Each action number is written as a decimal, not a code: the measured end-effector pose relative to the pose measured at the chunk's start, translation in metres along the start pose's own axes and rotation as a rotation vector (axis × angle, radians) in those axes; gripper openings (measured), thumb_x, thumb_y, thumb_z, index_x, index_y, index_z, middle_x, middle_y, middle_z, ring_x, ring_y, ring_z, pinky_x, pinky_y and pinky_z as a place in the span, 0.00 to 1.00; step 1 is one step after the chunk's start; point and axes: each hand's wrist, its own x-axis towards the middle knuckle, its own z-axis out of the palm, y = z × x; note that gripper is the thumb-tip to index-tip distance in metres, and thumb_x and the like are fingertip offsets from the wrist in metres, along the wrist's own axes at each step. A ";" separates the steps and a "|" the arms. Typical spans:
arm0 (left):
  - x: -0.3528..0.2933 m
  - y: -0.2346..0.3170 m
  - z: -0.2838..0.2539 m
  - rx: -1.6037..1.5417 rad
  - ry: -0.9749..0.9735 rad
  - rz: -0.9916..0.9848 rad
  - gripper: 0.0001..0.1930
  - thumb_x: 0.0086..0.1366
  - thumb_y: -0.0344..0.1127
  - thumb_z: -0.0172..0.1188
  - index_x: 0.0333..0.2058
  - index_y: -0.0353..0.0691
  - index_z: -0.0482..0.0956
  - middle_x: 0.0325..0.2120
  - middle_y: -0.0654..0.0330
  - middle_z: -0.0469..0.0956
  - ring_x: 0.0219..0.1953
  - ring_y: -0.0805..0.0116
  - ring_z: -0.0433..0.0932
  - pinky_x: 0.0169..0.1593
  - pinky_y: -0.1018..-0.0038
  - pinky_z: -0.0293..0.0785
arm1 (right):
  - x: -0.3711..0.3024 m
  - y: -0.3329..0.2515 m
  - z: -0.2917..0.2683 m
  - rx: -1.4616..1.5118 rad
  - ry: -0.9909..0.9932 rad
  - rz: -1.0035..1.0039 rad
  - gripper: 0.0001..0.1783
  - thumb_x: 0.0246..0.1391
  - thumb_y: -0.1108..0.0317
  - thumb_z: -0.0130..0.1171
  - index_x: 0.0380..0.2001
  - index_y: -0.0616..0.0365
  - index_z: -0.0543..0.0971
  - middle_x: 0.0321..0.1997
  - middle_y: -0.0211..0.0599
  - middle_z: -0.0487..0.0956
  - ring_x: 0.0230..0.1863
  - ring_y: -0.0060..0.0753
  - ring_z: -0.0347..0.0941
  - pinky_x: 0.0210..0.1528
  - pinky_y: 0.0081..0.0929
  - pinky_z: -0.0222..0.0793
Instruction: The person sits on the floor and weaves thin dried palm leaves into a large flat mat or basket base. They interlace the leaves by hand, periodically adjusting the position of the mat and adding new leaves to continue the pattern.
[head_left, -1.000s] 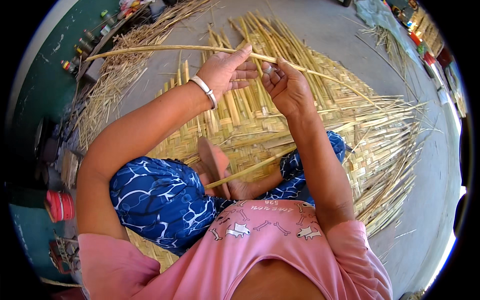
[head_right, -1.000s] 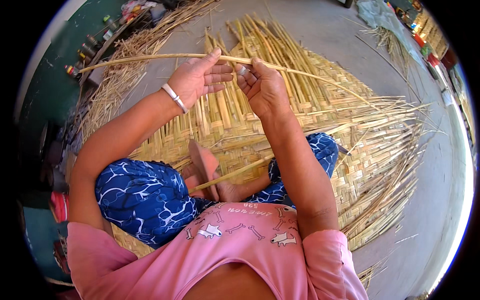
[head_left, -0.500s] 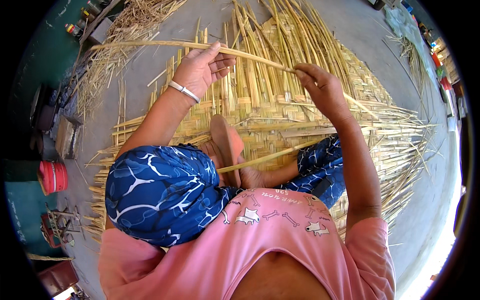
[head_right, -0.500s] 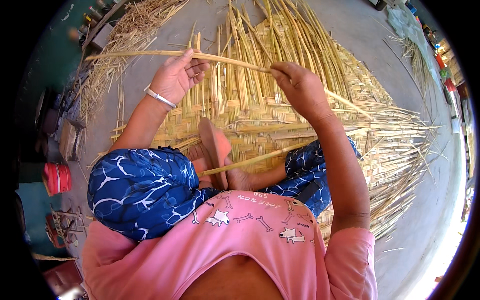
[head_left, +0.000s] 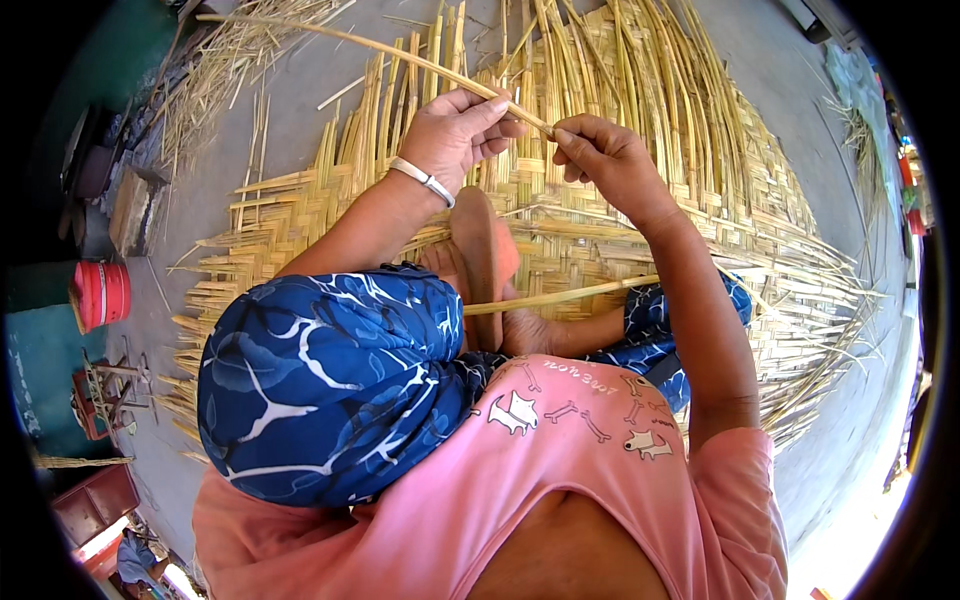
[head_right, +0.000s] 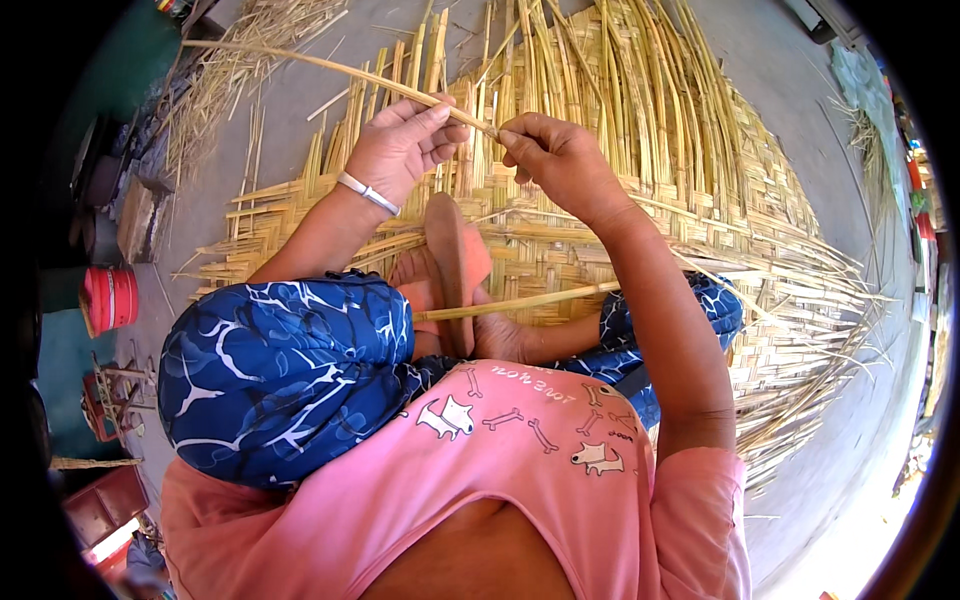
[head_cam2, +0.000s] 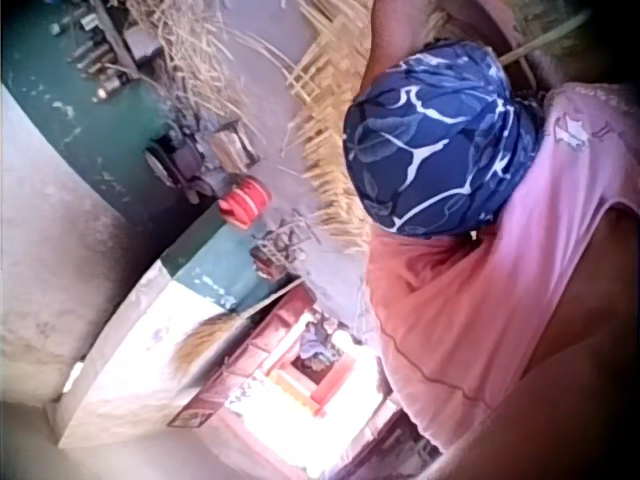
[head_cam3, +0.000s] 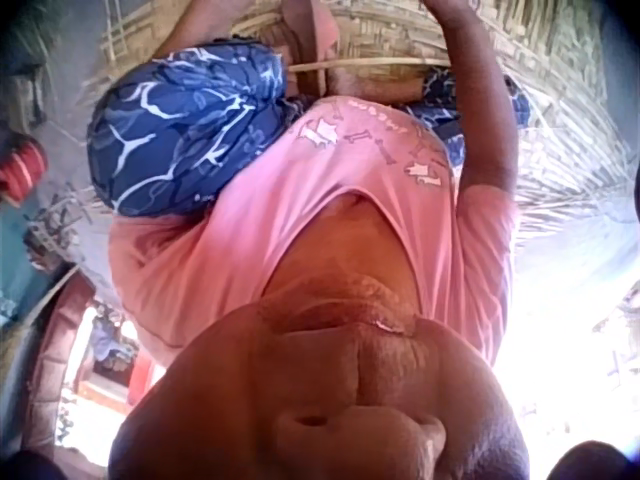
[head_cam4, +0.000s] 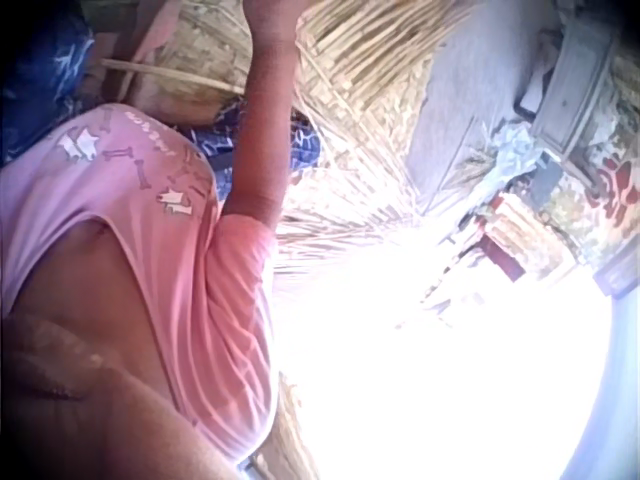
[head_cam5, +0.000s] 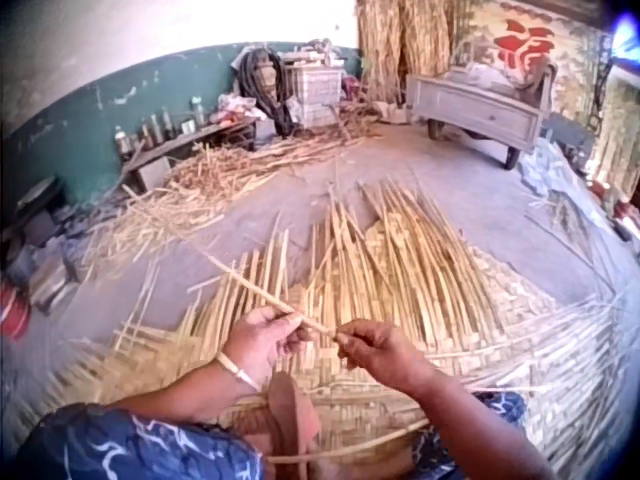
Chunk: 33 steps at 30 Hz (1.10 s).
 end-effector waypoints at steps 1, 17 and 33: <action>0.001 -0.006 -0.003 -0.035 0.035 -0.013 0.11 0.63 0.33 0.57 0.44 0.37 0.74 0.35 0.60 0.79 0.38 0.70 0.80 0.40 0.78 0.74 | 0.003 0.004 0.003 -0.068 0.020 -0.018 0.11 0.59 0.64 0.54 0.38 0.61 0.78 0.24 0.28 0.77 0.23 0.17 0.70 0.27 0.19 0.68; 0.007 -0.039 -0.031 -0.098 0.261 -0.085 0.06 0.62 0.34 0.60 0.34 0.41 0.73 0.28 0.63 0.78 0.29 0.73 0.79 0.32 0.77 0.74 | 0.017 0.023 0.037 -0.748 0.133 -0.235 0.09 0.56 0.63 0.54 0.33 0.58 0.76 0.27 0.35 0.78 0.25 0.36 0.76 0.27 0.32 0.72; -0.001 -0.054 -0.042 -0.158 0.075 -0.071 0.08 0.61 0.34 0.60 0.37 0.39 0.75 0.28 0.63 0.78 0.28 0.75 0.77 0.32 0.79 0.73 | 0.038 0.021 0.012 -0.292 -0.272 0.043 0.09 0.54 0.63 0.58 0.32 0.56 0.79 0.25 0.30 0.77 0.26 0.24 0.73 0.30 0.25 0.69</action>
